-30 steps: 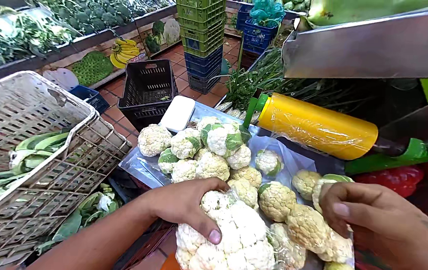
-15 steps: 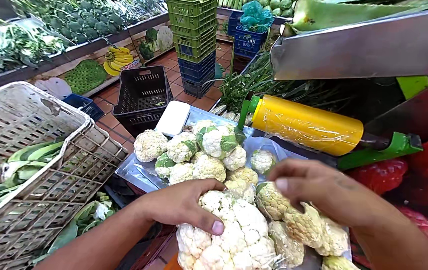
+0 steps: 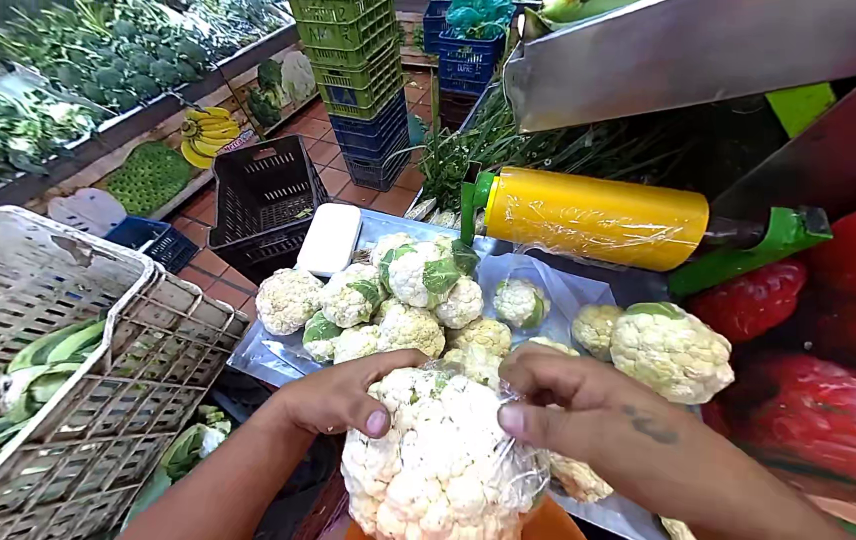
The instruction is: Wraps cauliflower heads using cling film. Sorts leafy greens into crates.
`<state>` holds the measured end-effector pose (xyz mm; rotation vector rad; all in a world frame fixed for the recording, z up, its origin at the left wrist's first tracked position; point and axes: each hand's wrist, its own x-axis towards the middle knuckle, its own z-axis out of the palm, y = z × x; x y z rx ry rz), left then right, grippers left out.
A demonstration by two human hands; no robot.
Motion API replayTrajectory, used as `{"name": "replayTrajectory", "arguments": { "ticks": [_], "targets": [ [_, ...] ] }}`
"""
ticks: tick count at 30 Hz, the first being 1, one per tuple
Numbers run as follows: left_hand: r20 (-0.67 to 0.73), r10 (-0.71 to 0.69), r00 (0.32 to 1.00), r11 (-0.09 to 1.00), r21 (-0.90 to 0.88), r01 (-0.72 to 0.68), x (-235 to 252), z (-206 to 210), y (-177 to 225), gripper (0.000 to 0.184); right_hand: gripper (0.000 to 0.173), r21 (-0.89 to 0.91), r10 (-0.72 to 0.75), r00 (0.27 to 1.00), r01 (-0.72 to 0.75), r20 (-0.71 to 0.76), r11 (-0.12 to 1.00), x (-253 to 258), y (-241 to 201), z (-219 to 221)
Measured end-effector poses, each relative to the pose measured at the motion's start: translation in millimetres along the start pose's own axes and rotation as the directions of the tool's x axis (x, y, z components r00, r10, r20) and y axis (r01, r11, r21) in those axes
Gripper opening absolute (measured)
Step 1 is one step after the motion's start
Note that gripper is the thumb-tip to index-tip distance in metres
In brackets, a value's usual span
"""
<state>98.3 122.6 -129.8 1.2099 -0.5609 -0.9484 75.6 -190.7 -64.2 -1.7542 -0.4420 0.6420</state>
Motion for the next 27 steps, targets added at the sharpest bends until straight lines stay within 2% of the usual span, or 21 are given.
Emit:
{"name": "replayTrajectory", "arguments": {
  "ticks": [2,5,9,12,15,20,23,27],
  "targets": [
    [0.057,0.016,0.998,1.0,-0.024,-0.015,3.1,-5.9,-4.1,0.068,0.023,0.12,-0.145,0.976,0.165,-0.161,0.979,-5.5,3.2,14.8],
    [0.101,0.06,0.993,0.994,-0.097,-0.05,9.0,-3.9,-11.9,0.062,0.024,0.101,-0.241,0.894,0.298,-0.378,0.949,-11.0,1.4,27.5],
    [0.13,0.159,0.979,0.984,-0.099,-0.147,15.6,10.0,-19.6,0.066,0.018,-0.194,-0.388,0.715,0.341,-0.582,0.92,-2.4,15.0,15.6],
    [0.122,0.189,0.974,0.979,-0.094,-0.178,20.1,18.2,-21.4,0.069,0.018,-0.359,-0.422,0.651,0.237,-0.631,0.903,11.1,31.2,-4.7],
    [0.114,0.187,0.976,0.98,-0.088,-0.178,23.0,20.7,-25.7,0.07,0.017,-0.353,-0.381,0.674,0.186,-0.633,0.917,27.9,57.8,-12.6],
    [0.113,0.198,0.974,0.977,-0.1,-0.187,30.1,23.7,-29.2,0.072,0.016,-0.159,-0.199,0.787,0.129,-0.584,0.979,49.0,89.1,4.2],
    [0.147,0.224,0.963,0.973,-0.091,-0.212,34.2,23.1,-30.3,0.07,0.018,-0.012,-0.049,0.876,0.05,-0.48,0.999,60.9,99.9,22.4],
    [0.128,0.197,0.972,0.98,-0.057,-0.191,33.4,22.0,-32.7,0.069,0.015,0.166,-0.042,0.963,0.089,-0.267,0.982,73.6,120.8,47.2]
  ]
}}
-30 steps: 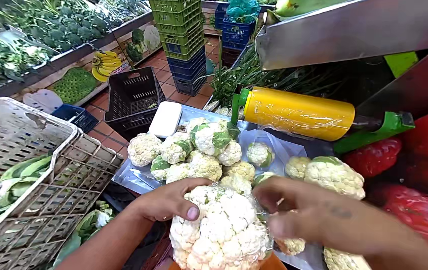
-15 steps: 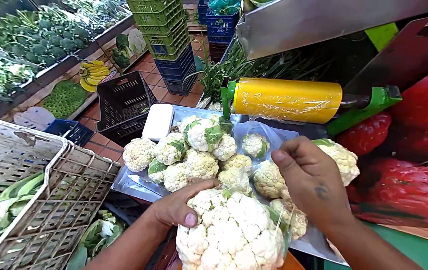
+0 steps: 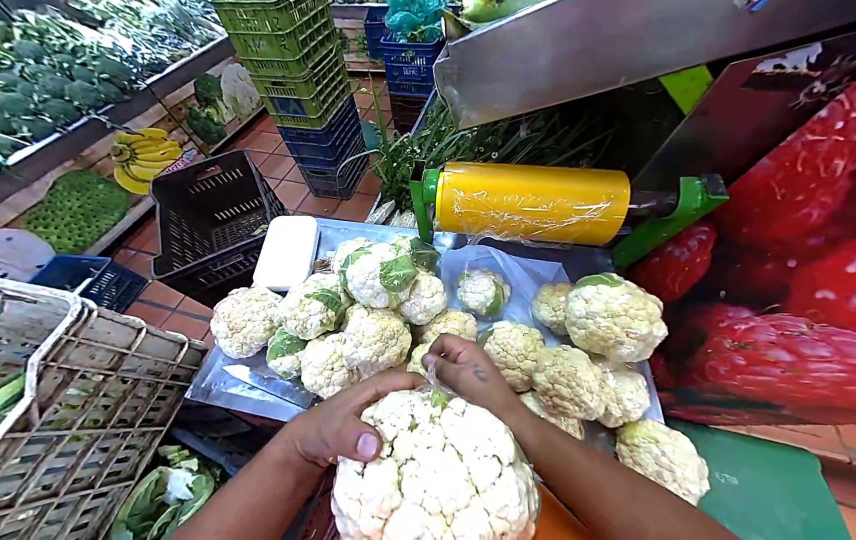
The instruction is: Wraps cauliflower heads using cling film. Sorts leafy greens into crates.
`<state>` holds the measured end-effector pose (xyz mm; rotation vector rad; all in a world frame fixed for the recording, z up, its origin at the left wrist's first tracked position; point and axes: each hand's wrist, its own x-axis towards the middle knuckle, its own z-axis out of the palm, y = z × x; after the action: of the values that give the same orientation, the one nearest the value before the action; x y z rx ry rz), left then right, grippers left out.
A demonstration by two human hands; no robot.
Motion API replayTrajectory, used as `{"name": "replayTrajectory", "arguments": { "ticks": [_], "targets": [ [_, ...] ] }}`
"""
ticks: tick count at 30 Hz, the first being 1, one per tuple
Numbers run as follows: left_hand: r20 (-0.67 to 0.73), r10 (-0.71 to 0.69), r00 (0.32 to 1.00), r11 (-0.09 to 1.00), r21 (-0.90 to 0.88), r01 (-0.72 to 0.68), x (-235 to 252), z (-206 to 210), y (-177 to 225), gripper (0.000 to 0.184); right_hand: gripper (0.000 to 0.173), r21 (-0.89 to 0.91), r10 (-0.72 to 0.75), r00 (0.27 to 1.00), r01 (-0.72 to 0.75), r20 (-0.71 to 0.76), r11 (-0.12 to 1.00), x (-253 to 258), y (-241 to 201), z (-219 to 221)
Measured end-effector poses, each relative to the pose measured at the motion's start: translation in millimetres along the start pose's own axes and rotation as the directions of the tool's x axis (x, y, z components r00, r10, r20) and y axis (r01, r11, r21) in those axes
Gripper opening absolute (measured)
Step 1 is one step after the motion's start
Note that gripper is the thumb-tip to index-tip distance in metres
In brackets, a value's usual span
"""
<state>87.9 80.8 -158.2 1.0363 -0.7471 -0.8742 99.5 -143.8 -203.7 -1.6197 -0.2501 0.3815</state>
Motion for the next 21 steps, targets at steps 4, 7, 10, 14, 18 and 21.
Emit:
{"name": "replayTrajectory", "arguments": {
  "ticks": [4,7,10,14,18,21],
  "targets": [
    [0.029,-0.017,0.999,0.961,0.275,0.008,0.8,7.1,16.5,0.085,0.01,0.315,0.05,0.978,-0.113,0.2,0.942,-7.2,5.5,25.8],
    [-0.01,0.044,0.999,0.923,0.384,-0.037,-1.6,19.6,29.1,0.083,0.011,0.385,0.031,0.959,-0.143,0.282,0.912,-7.9,-9.5,28.1],
    [-0.2,0.198,0.96,0.888,0.45,-0.09,-11.6,38.3,31.2,0.073,0.011,0.329,-0.018,0.904,-0.137,0.427,0.934,-8.4,-17.8,27.6],
    [-0.28,0.594,0.754,0.511,0.856,-0.084,-27.0,42.3,31.9,0.05,0.017,0.142,0.052,0.792,-0.173,0.609,0.975,-9.2,-32.7,20.0],
    [0.014,0.316,0.949,0.649,0.727,-0.227,-14.8,41.4,49.7,0.078,0.031,-0.171,0.108,0.826,-0.015,0.552,0.985,-3.1,-15.2,34.8],
    [-0.083,-0.007,0.997,0.872,0.487,0.046,-20.5,23.8,42.5,0.091,0.036,-0.196,0.271,0.838,-0.2,0.473,0.96,12.5,19.4,31.9]
  ]
}}
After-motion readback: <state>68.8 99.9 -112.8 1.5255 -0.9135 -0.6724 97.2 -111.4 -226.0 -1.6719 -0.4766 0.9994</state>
